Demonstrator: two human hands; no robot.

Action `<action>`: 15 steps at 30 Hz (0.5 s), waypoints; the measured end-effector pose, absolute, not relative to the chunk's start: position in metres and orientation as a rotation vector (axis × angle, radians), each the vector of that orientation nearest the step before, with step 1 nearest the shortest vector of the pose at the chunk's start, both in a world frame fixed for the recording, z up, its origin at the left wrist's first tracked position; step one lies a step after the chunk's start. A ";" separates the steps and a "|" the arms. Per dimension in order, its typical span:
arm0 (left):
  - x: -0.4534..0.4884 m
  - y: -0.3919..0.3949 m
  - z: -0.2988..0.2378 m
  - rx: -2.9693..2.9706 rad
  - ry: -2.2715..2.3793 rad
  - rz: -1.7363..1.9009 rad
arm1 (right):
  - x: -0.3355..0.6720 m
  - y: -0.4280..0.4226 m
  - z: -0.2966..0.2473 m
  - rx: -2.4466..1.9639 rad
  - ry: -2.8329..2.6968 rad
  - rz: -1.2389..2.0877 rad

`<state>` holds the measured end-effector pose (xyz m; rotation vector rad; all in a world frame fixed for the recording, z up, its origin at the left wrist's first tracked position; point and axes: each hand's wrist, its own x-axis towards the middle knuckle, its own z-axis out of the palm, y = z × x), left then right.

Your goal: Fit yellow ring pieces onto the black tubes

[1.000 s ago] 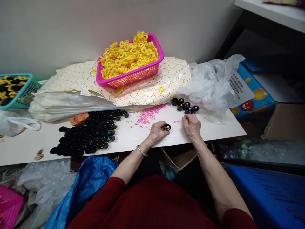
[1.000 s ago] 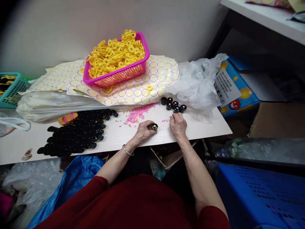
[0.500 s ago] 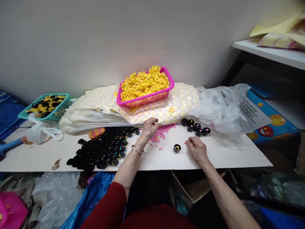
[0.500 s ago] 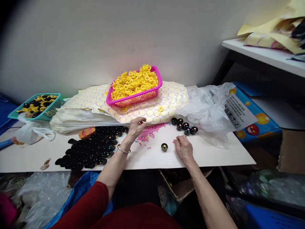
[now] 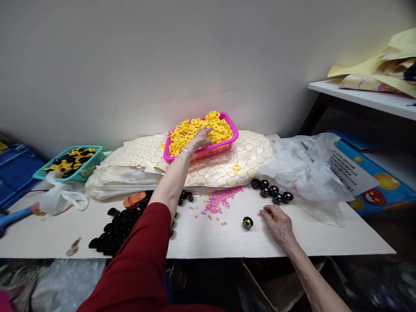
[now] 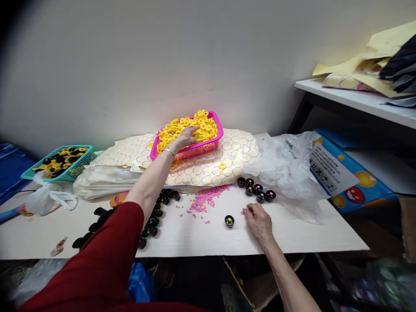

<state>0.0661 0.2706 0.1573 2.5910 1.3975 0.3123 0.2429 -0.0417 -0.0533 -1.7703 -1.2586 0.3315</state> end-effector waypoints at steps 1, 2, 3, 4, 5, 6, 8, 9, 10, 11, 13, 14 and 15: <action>0.077 0.278 0.159 2.598 1.366 0.259 | 0.243 -0.042 -0.053 -1.772 -1.252 0.331; 0.088 0.283 0.160 2.602 1.355 0.198 | 0.242 -0.042 -0.054 -1.773 -1.246 0.331; 0.097 0.288 0.162 2.606 1.366 0.100 | 0.242 -0.042 -0.054 -1.773 -1.241 0.330; 0.105 0.291 0.164 2.611 1.380 0.011 | 0.242 -0.042 -0.055 -1.773 -1.234 0.328; 0.110 0.293 0.165 2.608 1.412 -0.058 | 0.242 -0.042 -0.055 -1.774 -1.227 0.329; 0.114 0.295 0.167 2.598 1.441 -0.097 | 0.242 -0.042 -0.055 -1.776 -1.222 0.330; 0.115 0.297 0.168 2.564 1.535 -0.123 | 0.242 -0.041 -0.054 -1.787 -1.209 0.331; 0.113 0.298 0.168 2.554 1.574 -0.131 | 0.242 -0.041 -0.053 -1.793 -1.200 0.334; 0.111 0.299 0.167 2.558 1.599 -0.138 | 0.242 -0.041 -0.051 -1.793 -1.189 0.337; 0.108 0.300 0.166 2.576 1.599 -0.141 | 0.242 -0.041 -0.049 -1.785 -1.178 0.348; 0.102 0.304 0.161 2.590 1.593 -0.152 | 0.239 -0.043 -0.046 -1.727 -1.153 0.379; 0.099 0.306 0.158 2.598 1.597 -0.113 | 0.236 -0.046 -0.045 -1.688 -1.153 0.404; 0.098 0.309 0.154 2.605 1.590 -0.050 | 0.233 -0.048 -0.044 -1.657 -1.179 0.421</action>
